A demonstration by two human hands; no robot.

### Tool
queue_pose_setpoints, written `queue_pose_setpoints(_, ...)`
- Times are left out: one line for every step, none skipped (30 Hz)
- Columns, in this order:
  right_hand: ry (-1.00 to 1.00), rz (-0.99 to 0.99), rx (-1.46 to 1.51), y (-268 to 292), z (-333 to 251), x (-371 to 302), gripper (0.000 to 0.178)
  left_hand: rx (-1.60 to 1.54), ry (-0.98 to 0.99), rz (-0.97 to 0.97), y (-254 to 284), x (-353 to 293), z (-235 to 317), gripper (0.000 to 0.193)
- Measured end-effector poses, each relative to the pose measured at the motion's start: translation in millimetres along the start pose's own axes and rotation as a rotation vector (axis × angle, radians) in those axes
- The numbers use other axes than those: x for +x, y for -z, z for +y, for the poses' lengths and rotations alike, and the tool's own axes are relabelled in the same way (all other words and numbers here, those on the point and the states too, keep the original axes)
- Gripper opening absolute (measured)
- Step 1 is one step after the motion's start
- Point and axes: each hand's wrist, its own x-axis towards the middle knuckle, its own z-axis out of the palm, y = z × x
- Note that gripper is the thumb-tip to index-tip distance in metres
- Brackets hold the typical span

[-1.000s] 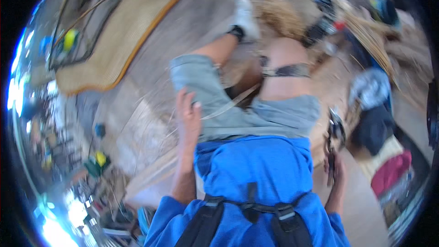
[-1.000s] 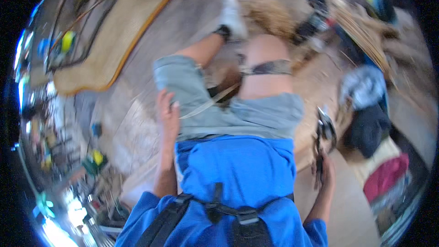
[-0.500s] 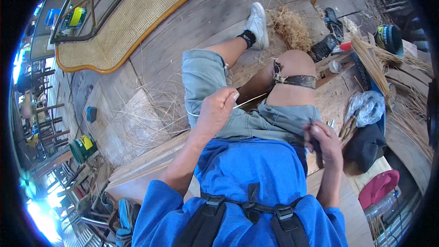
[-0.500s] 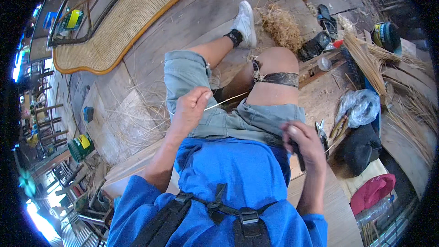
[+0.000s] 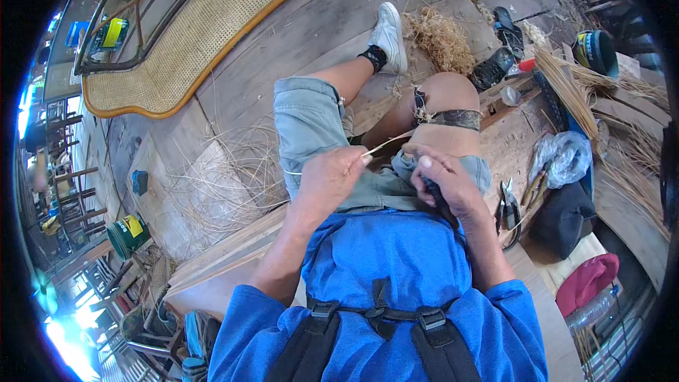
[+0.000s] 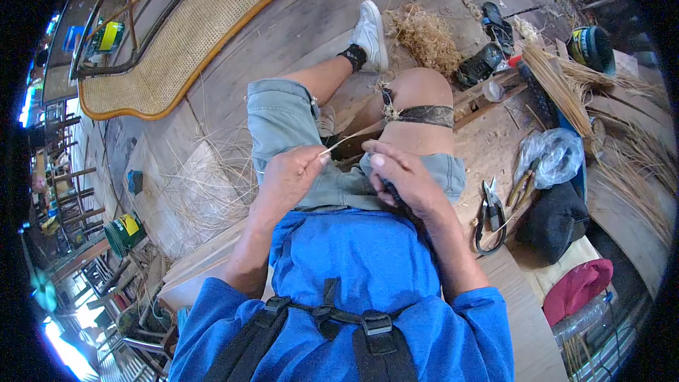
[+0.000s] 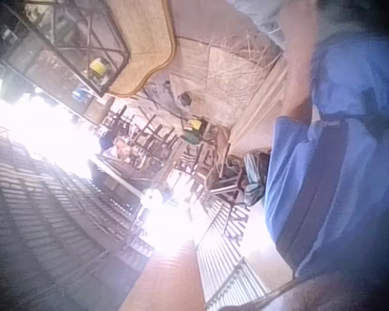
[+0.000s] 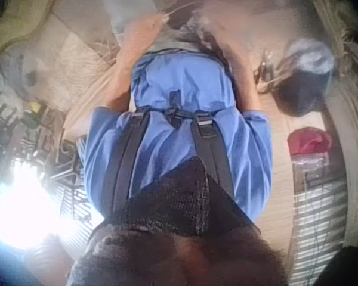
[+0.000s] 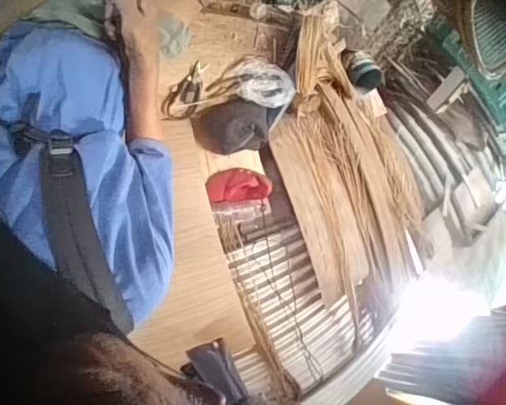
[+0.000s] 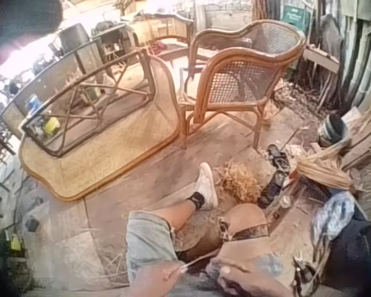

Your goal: The recorder uses a small knife to shave and smooth thin strips of wood or bamboo for weaving.

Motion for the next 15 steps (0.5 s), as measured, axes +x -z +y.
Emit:
queue_pose_setpoints(0.001,0.002,-0.002,-6.0,0.0,2.4,0.045,-0.049,-0.018,-0.081,3.8,1.9,8.6,0.018)
queue_pose_setpoints(0.003,-0.050,0.067,-12.4,0.1,5.9,0.045,-0.098,-0.036,-0.162,5.3,3.3,14.8,0.018)
queue_pose_setpoints(0.003,-0.100,0.135,-17.4,0.4,8.1,0.046,-0.101,-0.038,-0.164,3.9,3.0,18.7,0.018)
queue_pose_setpoints(0.013,-0.090,0.133,-18.9,-2.4,10.8,0.040,-0.048,-0.088,-0.122,2.0,2.6,22.1,0.019)
queue_pose_setpoints(0.011,-0.088,0.132,-15.1,-3.6,13.8,0.040,0.005,-0.138,-0.080,1.4,1.8,24.8,0.019)
queue_pose_setpoints(0.023,-0.004,0.140,-8.8,-4.5,18.9,0.041,0.005,-0.139,-0.079,3.9,0.1,26.7,0.019)
queue_pose_setpoints(0.035,0.079,0.148,-4.0,-7.1,22.6,0.043,-0.100,-0.072,-0.072,7.3,-3.2,28.8,0.020)
queue_pose_setpoints(0.031,0.125,0.263,1.0,-12.5,22.1,0.042,-0.205,-0.004,-0.064,9.1,-5.1,29.2,0.020)
queue_pose_setpoints(0.030,0.122,0.261,5.2,-12.5,21.3,0.042,-0.204,-0.003,-0.061,10.0,-6.0,29.1,0.020)
queue_pose_setpoints(0.083,0.074,0.222,9.4,-11.4,20.9,0.043,-0.294,0.109,-0.073,10.7,-6.7,29.0,0.021)
queue_pose_setpoints(0.136,0.026,0.182,11.2,-10.2,21.1,0.044,-0.384,0.220,-0.085,11.4,-7.5,29.0,0.022)
queue_pose_setpoints(0.081,-0.011,0.057,7.7,-9.4,17.9,0.047,-0.385,0.220,-0.080,8.9,-5.5,28.5,0.022)
queue_pose_setpoints(0.081,-0.014,0.053,1.0,-8.5,14.7,0.047,-0.357,0.229,-0.055,3.7,-1.7,27.8,0.021)
queue_pose_setpoints(0.095,-0.083,-0.053,-9.5,-7.4,12.5,0.048,-0.329,0.239,-0.030,0.6,1.2,27.9,0.020)
queue_pose_setpoints(0.107,-0.148,-0.157,-17.9,-6.5,11.2,0.050,-0.331,0.238,-0.031,-1.2,2.0,29.2,0.020)
